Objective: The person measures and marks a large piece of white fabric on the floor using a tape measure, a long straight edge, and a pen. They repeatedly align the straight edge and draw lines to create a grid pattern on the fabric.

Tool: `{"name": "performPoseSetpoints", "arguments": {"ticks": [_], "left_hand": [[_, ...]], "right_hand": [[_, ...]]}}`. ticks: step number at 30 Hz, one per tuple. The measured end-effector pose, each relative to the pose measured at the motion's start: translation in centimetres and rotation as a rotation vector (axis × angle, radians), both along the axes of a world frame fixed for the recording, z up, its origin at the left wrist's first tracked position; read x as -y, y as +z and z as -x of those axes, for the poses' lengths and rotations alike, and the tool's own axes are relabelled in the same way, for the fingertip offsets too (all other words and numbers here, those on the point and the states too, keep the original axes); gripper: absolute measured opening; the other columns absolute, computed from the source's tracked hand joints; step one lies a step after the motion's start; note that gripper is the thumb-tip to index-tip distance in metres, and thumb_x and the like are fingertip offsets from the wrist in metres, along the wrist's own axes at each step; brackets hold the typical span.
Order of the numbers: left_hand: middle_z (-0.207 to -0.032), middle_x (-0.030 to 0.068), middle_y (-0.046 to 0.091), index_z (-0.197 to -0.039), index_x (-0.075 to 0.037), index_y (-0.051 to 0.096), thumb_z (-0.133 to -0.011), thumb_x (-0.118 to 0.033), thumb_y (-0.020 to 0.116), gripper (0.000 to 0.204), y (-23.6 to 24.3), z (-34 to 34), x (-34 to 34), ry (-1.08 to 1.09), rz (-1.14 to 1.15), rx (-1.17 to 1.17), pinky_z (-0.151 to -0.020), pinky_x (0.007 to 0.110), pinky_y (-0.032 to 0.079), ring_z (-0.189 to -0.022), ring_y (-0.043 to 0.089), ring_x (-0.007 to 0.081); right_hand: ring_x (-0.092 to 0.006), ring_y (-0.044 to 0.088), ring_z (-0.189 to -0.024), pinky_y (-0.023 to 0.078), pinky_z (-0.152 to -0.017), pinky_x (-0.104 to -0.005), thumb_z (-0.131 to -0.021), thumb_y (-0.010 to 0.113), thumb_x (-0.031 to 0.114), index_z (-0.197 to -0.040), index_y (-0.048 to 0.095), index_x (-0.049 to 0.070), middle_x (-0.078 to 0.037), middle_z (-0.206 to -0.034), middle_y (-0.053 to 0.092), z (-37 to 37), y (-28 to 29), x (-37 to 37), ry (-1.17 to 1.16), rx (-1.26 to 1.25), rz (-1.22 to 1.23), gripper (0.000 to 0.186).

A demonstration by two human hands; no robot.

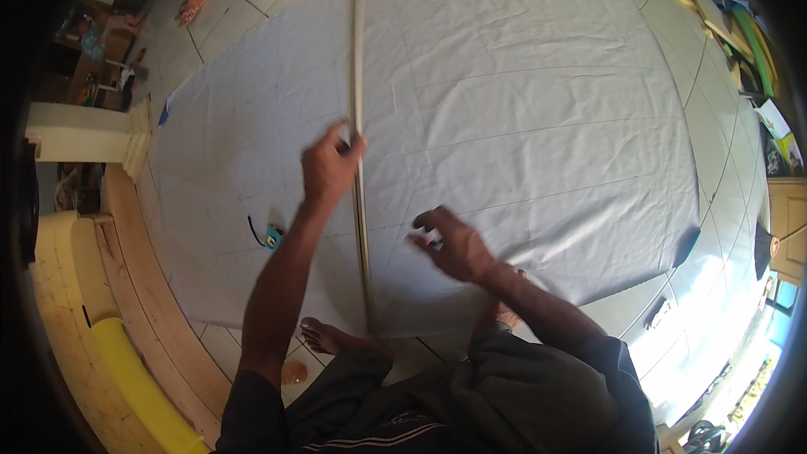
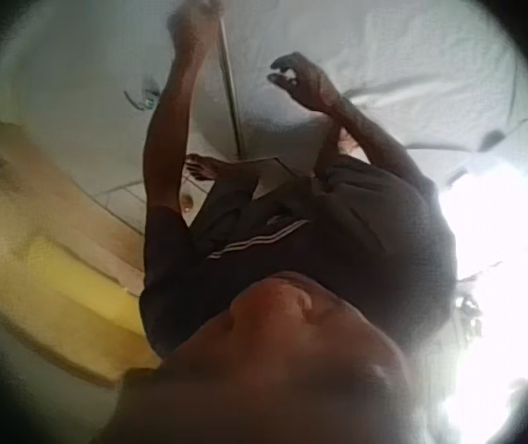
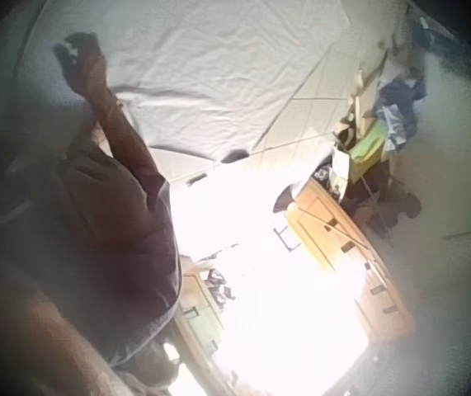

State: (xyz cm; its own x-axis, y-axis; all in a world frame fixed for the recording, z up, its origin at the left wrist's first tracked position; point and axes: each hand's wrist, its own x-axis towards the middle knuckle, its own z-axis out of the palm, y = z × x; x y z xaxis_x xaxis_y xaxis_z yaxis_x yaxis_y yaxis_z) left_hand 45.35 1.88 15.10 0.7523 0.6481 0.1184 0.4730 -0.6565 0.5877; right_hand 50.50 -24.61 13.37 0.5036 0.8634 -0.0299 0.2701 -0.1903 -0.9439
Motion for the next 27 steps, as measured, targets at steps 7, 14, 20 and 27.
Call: {"name": "performPoseSetpoints", "arguments": {"ticks": [7, 14, 20, 27], "left_hand": [[-0.089, 0.009, 0.071, -0.122, -0.003, 0.069, -0.098, -0.036, 0.072, 0.041, 10.0, -6.4, -2.9, 0.118, 0.381, 0.238, -0.069, 0.035, 0.058, -0.071, 0.069, 0.0172], [-0.134, 0.0247, 0.059, -0.144, -0.009, 0.052, -0.094, -0.043, 0.072, 0.063, -1.7, 14.1, -9.0, -0.367, -0.383, -0.836, -0.095, 0.049, 0.054, -0.121, 0.061, 0.0399], [-0.13, 0.0275, 0.057, -0.15, -0.01, 0.041, -0.088, -0.043, 0.077, 0.079, -7.5, 31.0, -9.9, -0.149, -0.079, -0.805, -0.096, 0.052, 0.054, -0.117, 0.062, 0.0427], [-0.114, 0.0235, 0.064, -0.134, -0.011, 0.052, -0.083, -0.051, 0.079, 0.07, -4.9, 30.2, -6.6, -0.018, 0.196, -0.836, -0.092, 0.053, 0.054, -0.11, 0.064, 0.0444]], "right_hand": [[-0.0363, 0.074, -0.093, 0.058, -0.078, -0.0449, -0.094, 0.075, 0.034, -0.116, 0.066, 0.004, -0.019, -0.113, 0.073, 1.5, -0.5, -0.5, -0.078, 0.041, 0.231, 0.038], [-0.0343, 0.073, -0.088, 0.058, -0.079, -0.0429, -0.097, 0.069, 0.017, -0.108, 0.07, 0.007, -0.017, -0.1, 0.073, -7.8, -5.7, 12.4, -0.733, 0.279, 0.222, 0.015], [-0.0351, 0.071, -0.086, 0.055, -0.077, -0.0467, -0.09, 0.08, 0.043, -0.111, 0.066, 0.01, -0.016, -0.095, 0.074, -9.2, -9.9, 28.4, -1.03, 0.428, 0.827, 0.041], [-0.0395, 0.058, -0.119, 0.048, -0.098, -0.052, -0.098, 0.065, 0.048, -0.143, 0.058, 0.014, -0.018, -0.125, 0.062, -13.6, -10.2, 37.9, -1.148, 0.675, 1.12, 0.057]]}}
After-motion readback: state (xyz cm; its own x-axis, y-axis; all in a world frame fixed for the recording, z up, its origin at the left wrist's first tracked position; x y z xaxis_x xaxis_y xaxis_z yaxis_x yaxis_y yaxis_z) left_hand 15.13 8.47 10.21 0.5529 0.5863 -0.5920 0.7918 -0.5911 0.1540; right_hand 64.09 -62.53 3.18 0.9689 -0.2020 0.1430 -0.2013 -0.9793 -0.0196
